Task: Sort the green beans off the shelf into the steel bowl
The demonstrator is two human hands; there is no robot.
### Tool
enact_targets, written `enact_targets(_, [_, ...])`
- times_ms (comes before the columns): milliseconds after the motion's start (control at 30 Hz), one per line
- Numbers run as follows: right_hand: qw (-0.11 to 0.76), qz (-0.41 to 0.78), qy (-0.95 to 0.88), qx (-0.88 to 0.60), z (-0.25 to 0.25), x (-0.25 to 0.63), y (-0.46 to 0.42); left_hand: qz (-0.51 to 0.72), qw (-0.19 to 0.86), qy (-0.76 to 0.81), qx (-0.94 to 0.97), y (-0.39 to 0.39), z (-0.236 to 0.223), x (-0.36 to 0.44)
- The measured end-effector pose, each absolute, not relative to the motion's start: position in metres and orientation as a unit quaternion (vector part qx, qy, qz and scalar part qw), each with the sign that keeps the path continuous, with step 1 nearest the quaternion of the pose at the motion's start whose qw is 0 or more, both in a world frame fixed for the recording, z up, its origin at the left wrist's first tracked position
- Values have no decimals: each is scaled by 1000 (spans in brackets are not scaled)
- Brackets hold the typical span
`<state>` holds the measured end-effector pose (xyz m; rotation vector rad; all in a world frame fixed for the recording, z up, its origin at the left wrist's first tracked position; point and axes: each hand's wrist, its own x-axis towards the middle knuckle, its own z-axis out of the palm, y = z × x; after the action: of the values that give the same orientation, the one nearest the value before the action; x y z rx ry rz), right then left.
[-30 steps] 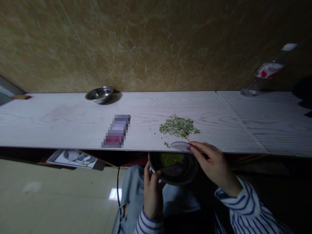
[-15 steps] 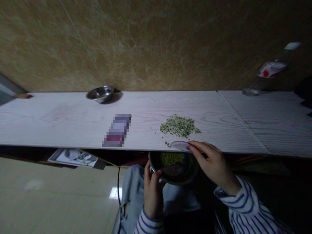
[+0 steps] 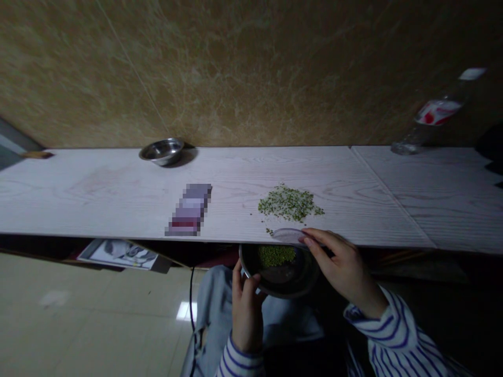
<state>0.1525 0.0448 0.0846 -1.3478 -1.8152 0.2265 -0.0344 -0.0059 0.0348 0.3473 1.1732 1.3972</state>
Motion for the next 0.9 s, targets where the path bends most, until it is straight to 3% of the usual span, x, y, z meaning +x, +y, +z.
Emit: enact_targets(900, [436, 88, -690, -570, 82, 148, 50, 605, 591, 514, 146, -5, 30, -38])
